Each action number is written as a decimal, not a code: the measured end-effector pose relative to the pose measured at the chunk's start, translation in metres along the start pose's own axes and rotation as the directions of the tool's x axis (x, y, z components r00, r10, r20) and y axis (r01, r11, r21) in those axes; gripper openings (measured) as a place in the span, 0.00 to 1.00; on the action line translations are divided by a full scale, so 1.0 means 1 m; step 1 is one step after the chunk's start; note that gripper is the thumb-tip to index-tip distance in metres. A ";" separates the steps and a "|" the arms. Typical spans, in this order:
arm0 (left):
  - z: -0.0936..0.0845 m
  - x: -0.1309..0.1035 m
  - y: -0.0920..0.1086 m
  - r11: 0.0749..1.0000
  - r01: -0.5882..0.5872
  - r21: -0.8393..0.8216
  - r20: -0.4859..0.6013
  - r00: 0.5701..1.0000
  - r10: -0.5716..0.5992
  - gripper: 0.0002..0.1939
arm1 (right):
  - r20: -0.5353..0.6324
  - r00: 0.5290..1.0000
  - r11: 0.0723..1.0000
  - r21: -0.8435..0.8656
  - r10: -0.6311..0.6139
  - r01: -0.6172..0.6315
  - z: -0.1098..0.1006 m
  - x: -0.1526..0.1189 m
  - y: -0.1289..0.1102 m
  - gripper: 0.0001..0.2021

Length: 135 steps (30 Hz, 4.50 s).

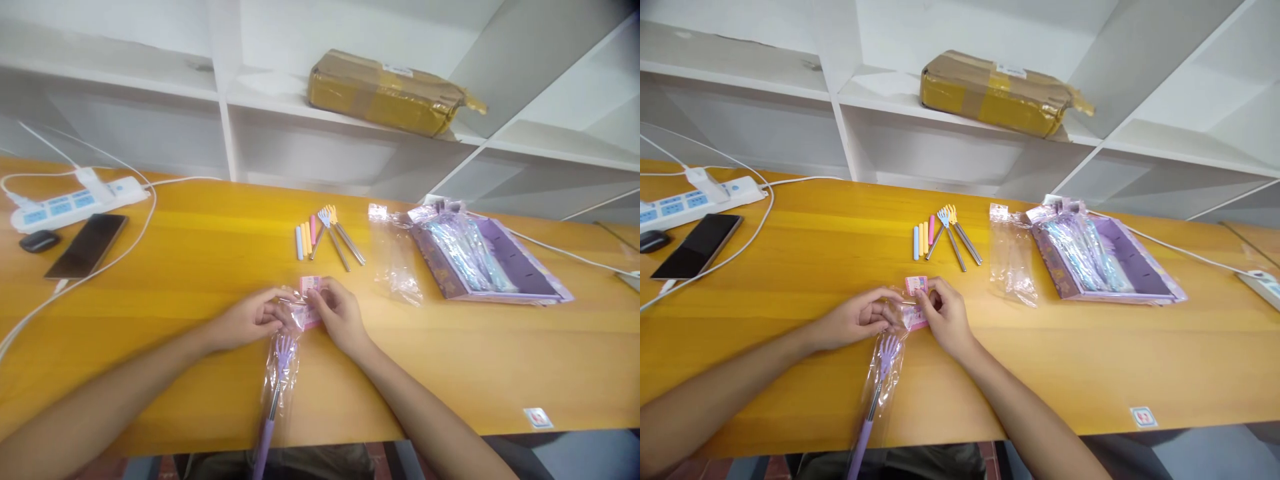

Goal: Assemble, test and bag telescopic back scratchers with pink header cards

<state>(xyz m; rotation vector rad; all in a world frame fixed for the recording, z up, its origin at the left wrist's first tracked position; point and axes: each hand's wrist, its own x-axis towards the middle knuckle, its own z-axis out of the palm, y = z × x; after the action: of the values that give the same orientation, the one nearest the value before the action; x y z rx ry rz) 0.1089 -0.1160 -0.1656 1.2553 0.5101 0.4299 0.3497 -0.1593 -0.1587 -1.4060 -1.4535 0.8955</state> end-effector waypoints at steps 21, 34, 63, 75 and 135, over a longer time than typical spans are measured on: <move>-0.015 0.009 0.003 0.943 -0.042 -0.330 0.019 0.999 0.051 0.25 | 0.022 0.993 0.990 -0.067 -0.119 0.121 -0.001 0.001 0.007 0.11; -0.015 0.007 0.006 0.917 -0.012 -0.398 0.038 0.999 0.030 0.31 | 0.005 0.989 0.987 -0.059 -0.148 0.148 -0.002 -0.002 0.000 0.09; -0.014 0.005 0.002 0.878 0.005 -0.478 0.047 0.999 0.019 0.23 | 0.275 0.904 0.867 -0.292 -0.328 0.404 -0.014 -0.002 -0.003 0.11; -0.015 0.007 0.005 0.894 0.031 -0.448 0.073 0.997 0.002 0.28 | 0.323 0.876 0.884 -0.183 -0.358 0.430 -0.014 -0.006 -0.013 0.15; -0.008 0.007 0.008 0.906 -0.147 -0.398 0.049 0.982 0.181 0.26 | -0.036 0.986 0.985 0.055 -0.161 0.163 -0.012 -0.002 -0.009 0.08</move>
<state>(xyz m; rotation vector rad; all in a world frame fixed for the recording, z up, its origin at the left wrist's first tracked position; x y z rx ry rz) 0.1096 -0.1034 -0.1612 0.9233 0.2283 0.5878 0.3579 -0.1630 -0.1468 -1.2346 -1.4835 0.8023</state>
